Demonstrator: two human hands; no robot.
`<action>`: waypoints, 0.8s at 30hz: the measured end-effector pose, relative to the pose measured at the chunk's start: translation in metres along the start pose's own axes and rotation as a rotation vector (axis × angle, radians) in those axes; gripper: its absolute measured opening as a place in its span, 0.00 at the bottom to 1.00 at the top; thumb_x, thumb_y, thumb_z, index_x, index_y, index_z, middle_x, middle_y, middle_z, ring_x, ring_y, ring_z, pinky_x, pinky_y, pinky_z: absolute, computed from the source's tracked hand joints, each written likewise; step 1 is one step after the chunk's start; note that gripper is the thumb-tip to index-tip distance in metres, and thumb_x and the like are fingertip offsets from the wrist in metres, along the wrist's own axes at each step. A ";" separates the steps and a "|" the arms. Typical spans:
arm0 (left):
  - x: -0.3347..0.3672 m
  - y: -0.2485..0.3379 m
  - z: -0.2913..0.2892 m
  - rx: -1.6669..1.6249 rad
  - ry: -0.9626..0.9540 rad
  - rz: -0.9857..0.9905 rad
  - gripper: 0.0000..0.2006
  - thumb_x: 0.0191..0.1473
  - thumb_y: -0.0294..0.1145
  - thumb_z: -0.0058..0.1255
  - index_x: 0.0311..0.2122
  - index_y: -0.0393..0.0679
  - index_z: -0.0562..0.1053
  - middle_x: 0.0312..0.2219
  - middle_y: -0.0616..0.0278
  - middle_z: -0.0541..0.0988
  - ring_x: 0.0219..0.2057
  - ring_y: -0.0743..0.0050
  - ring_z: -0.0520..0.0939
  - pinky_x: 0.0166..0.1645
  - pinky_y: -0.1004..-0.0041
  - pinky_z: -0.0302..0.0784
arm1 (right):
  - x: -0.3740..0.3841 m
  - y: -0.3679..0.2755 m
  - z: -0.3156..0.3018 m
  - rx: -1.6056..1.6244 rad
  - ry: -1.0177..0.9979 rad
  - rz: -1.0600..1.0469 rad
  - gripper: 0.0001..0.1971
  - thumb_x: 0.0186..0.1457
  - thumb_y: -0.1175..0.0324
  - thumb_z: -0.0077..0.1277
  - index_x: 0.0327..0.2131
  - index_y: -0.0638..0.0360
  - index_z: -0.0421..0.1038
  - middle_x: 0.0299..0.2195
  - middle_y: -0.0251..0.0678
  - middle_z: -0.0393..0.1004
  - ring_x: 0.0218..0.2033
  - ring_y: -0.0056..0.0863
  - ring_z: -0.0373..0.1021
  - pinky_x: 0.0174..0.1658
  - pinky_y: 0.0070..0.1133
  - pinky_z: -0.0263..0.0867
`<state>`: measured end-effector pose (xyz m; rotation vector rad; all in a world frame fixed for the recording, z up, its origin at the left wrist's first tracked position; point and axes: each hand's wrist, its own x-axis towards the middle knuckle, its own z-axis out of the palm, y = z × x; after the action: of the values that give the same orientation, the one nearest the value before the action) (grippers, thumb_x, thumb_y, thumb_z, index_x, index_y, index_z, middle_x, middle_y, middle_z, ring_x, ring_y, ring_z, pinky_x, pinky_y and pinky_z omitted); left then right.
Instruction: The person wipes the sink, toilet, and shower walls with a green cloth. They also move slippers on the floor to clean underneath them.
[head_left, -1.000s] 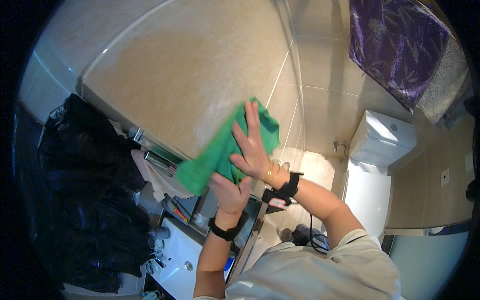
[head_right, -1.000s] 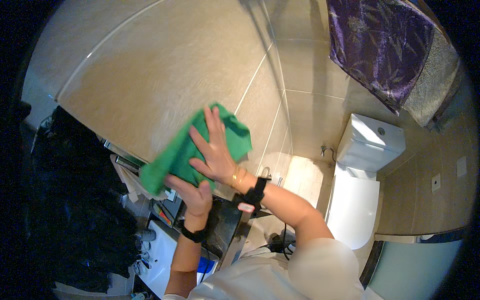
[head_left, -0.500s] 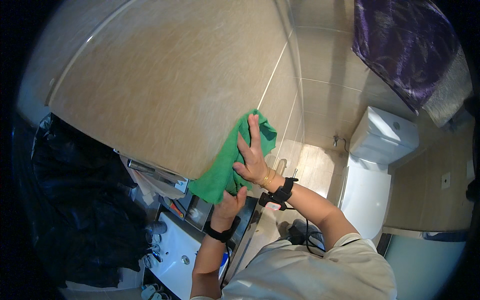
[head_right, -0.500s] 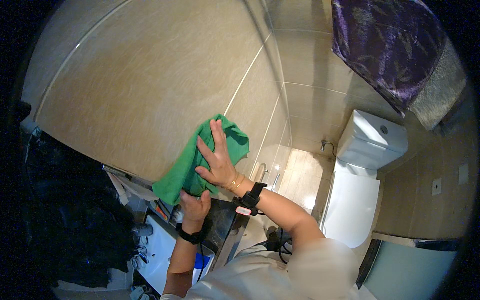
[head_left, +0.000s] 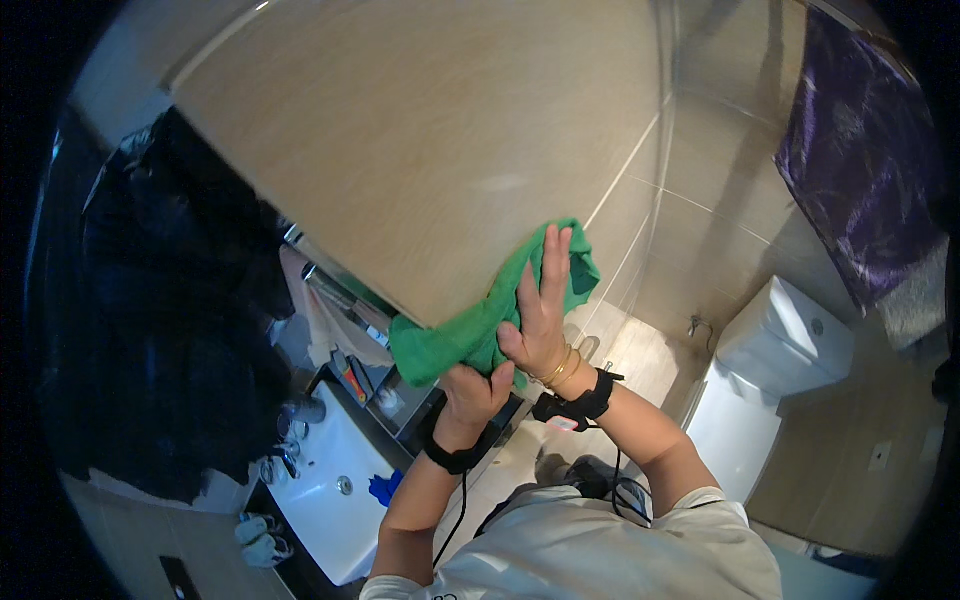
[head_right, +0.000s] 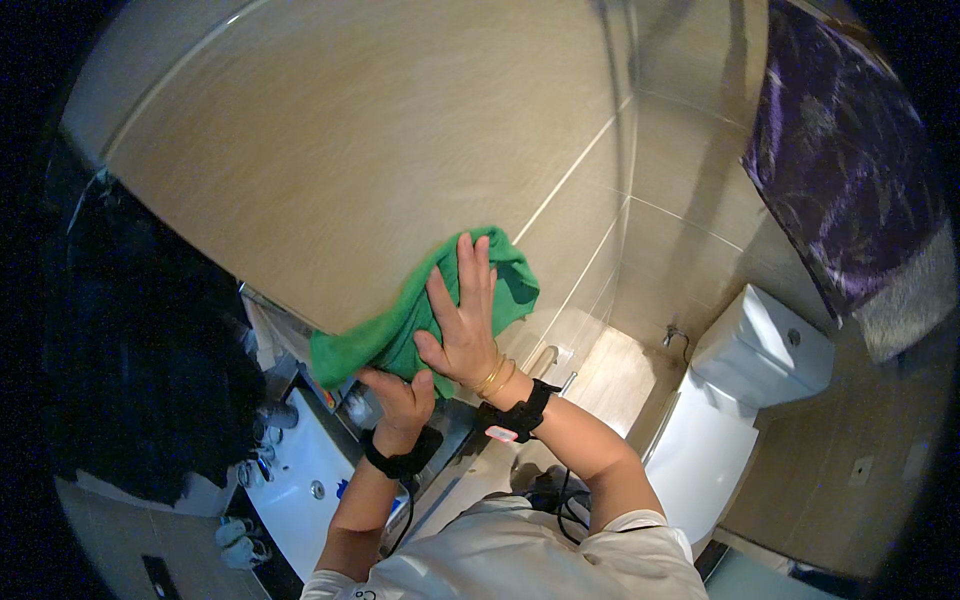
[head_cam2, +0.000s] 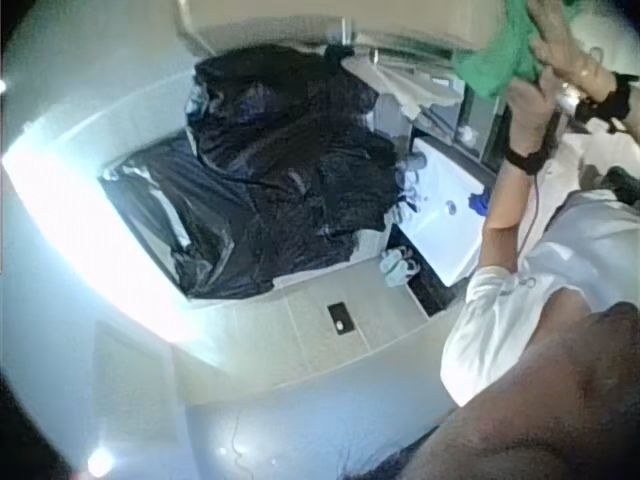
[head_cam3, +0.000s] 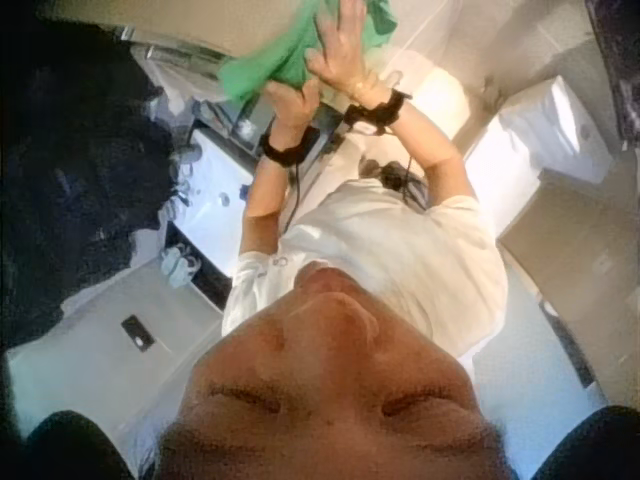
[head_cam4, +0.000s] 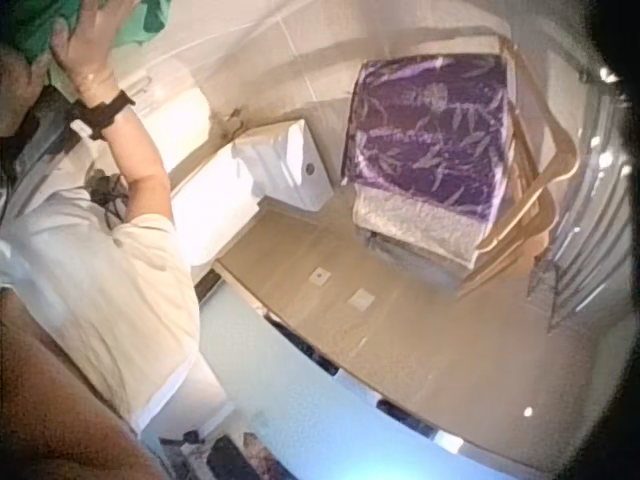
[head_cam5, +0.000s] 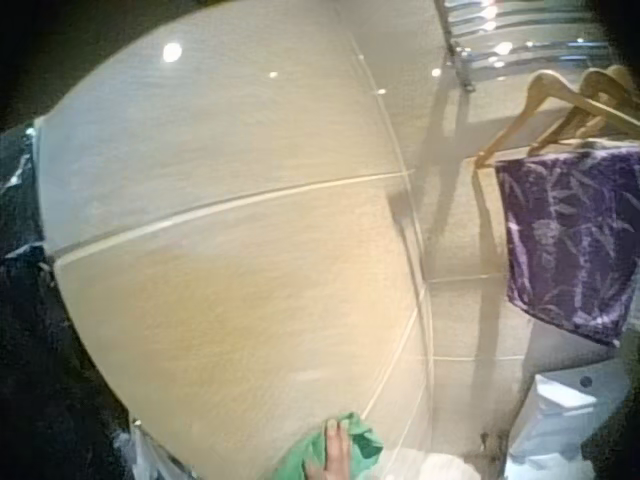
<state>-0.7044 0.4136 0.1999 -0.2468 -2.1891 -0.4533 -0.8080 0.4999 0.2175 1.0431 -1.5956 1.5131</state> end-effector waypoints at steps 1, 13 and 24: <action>0.003 0.000 -0.001 -0.030 0.051 -0.019 0.38 0.51 0.42 0.43 0.54 0.31 0.36 0.53 0.41 0.48 0.53 0.48 0.55 0.55 0.55 0.48 | 0.007 -0.005 0.001 0.003 -0.002 -0.019 0.32 0.51 0.47 0.36 0.56 0.51 0.48 0.58 0.57 0.35 0.59 0.58 0.31 0.54 0.49 0.33; -0.031 0.002 0.008 -0.012 0.055 -0.068 0.32 0.53 0.52 0.34 0.53 0.35 0.51 0.48 0.37 0.55 0.47 0.36 0.57 0.52 0.49 0.48 | -0.033 -0.008 0.015 -0.023 0.011 -0.132 0.26 0.53 0.50 0.34 0.50 0.57 0.55 0.57 0.59 0.39 0.58 0.59 0.36 0.54 0.47 0.35; -0.023 0.015 0.009 -0.074 0.068 -0.160 0.39 0.50 0.54 0.38 0.53 0.28 0.45 0.48 0.32 0.52 0.47 0.32 0.56 0.53 0.50 0.47 | -0.023 -0.017 0.013 -0.119 0.018 -0.073 0.29 0.54 0.49 0.29 0.58 0.47 0.45 0.59 0.53 0.37 0.59 0.54 0.34 0.53 0.52 0.30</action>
<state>-0.6918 0.4306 0.1798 -0.0943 -2.1364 -0.6236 -0.7820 0.4894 0.2036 1.0082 -1.5972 1.3581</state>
